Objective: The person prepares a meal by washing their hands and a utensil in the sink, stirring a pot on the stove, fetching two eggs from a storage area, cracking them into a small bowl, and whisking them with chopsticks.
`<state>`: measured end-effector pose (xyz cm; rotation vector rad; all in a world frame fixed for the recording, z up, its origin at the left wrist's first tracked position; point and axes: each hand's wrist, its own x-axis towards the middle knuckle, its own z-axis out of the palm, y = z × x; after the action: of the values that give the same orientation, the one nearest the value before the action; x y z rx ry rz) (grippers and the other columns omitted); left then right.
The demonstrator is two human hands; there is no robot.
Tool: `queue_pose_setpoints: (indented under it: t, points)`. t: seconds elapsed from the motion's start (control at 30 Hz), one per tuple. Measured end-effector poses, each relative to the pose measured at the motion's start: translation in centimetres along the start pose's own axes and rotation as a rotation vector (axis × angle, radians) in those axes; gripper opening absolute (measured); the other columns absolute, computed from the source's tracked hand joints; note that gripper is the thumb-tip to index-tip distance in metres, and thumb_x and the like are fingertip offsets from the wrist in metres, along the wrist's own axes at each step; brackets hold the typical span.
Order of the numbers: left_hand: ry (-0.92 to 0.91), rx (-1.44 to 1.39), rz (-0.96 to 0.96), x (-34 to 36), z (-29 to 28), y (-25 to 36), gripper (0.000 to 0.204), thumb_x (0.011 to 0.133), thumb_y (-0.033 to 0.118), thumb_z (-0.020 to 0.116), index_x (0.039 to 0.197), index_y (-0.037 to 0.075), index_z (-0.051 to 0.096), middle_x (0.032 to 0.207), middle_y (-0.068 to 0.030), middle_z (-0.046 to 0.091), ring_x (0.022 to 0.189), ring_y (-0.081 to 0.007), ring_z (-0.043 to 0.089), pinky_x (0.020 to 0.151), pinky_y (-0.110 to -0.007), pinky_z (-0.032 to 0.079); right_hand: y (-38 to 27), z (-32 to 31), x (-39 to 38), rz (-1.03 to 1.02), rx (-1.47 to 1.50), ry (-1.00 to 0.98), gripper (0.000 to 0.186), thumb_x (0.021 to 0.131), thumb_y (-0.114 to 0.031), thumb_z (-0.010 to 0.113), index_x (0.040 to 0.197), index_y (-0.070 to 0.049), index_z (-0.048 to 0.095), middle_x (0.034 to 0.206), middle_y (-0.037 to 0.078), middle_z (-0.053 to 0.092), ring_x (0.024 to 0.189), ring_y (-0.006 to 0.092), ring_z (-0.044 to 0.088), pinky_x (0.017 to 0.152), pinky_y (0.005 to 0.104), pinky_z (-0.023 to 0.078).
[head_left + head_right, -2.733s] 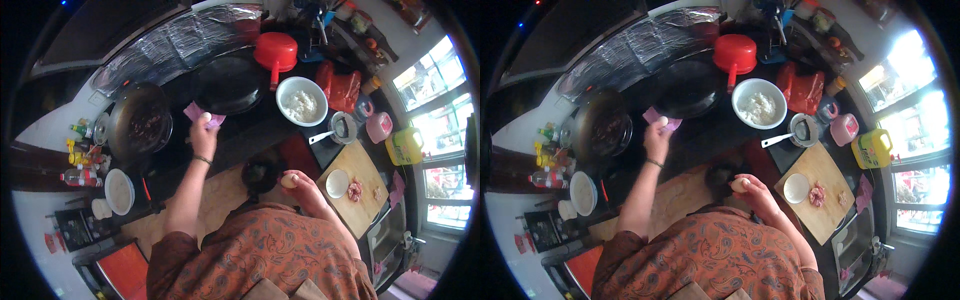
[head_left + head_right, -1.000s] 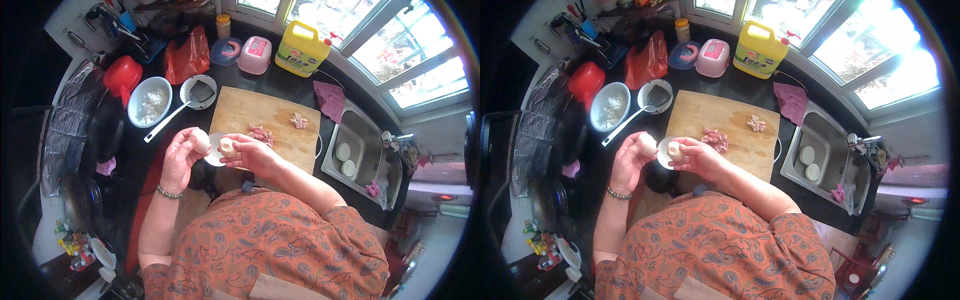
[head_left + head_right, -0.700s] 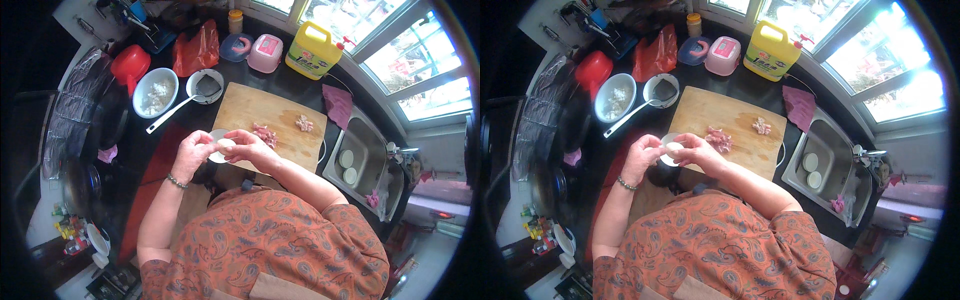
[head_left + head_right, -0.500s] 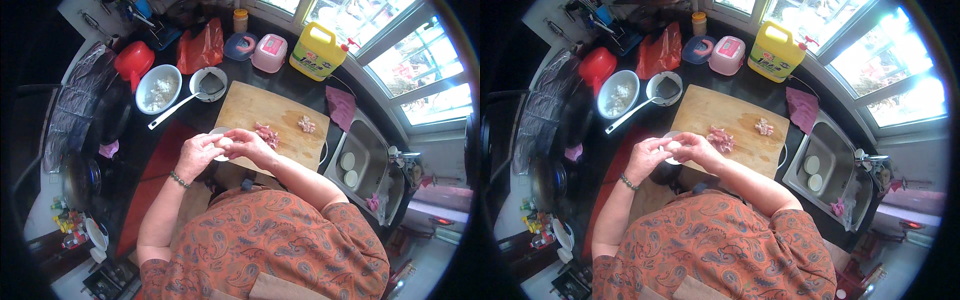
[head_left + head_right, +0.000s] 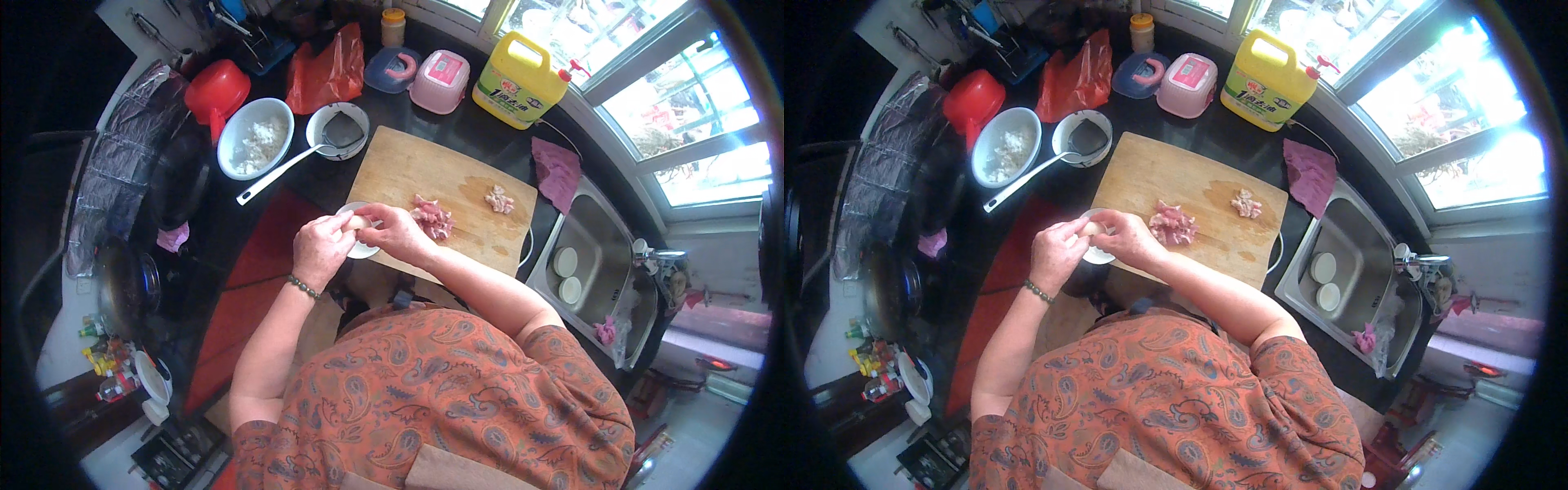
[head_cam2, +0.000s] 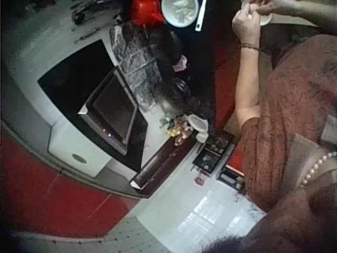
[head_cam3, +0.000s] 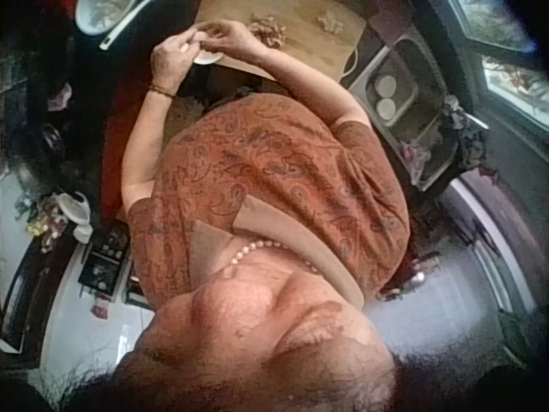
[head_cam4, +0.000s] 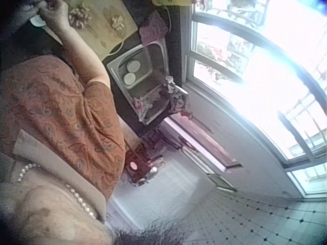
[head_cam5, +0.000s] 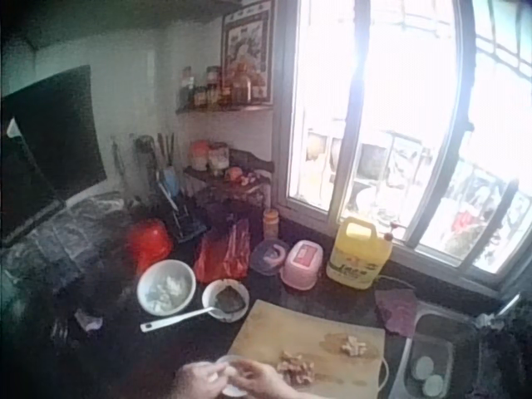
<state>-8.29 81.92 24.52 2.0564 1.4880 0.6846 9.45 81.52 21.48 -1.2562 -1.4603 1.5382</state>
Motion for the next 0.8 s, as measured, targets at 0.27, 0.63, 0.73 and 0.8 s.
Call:
queue_pose_setpoints:
  t: [0.27, 0.63, 0.73, 0.8]
  points:
    - [-0.041, 0.012, -0.009, 0.4, 0.6, -0.7, 0.029, 0.073, 0.016, 0.067, 0.100, 0.006, 0.071, 0.088, -0.0165, 0.068, 0.080, -0.0296, 0.066, 0.072, -0.035, 0.053, -0.4, -0.3, 0.5, 0.064, -0.088, 0.018, 0.037, 0.076, -0.014, 0.064, 0.112, -0.004, 0.065, 0.083, 0.016, 0.069, 0.078, 0.0187, 0.067, 0.072, 0.0320, 0.053]
    - [-0.004, 0.089, 0.145, 0.1, -0.1, -2.1, 0.028, 0.070, 0.012, 0.070, 0.098, 0.011, 0.071, 0.094, -0.0095, 0.068, 0.081, -0.0253, 0.064, 0.074, -0.034, 0.053, -0.1, -1.1, 1.0, -0.240, -0.319, -0.002, 0.039, 0.075, 0.003, 0.054, 0.112, -0.006, 0.063, 0.094, 0.018, 0.067, 0.088, 0.0324, 0.065, 0.078, 0.0353, 0.052]
    - [0.033, 0.151, 0.227, -0.2, -0.5, -1.5, 0.027, 0.069, 0.011, 0.070, 0.097, 0.012, 0.071, 0.095, -0.0050, 0.068, 0.079, -0.0239, 0.061, 0.073, -0.034, 0.052, 0.1, -1.1, 0.8, -0.445, -0.414, 0.066, 0.039, 0.075, 0.006, 0.052, 0.111, -0.003, 0.062, 0.105, 0.020, 0.064, 0.100, 0.0346, 0.061, 0.086, 0.0374, 0.050]
    - [0.060, 0.180, 0.256, -0.5, -0.8, -1.3, 0.026, 0.070, 0.011, 0.069, 0.096, 0.013, 0.070, 0.094, -0.0020, 0.067, 0.076, -0.0234, 0.059, 0.071, -0.035, 0.051, -1.0, -1.3, 0.5, -0.497, -0.473, 0.025, 0.038, 0.074, 0.007, 0.051, 0.110, -0.002, 0.060, 0.112, 0.020, 0.062, 0.105, 0.0358, 0.059, 0.089, 0.0393, 0.049]
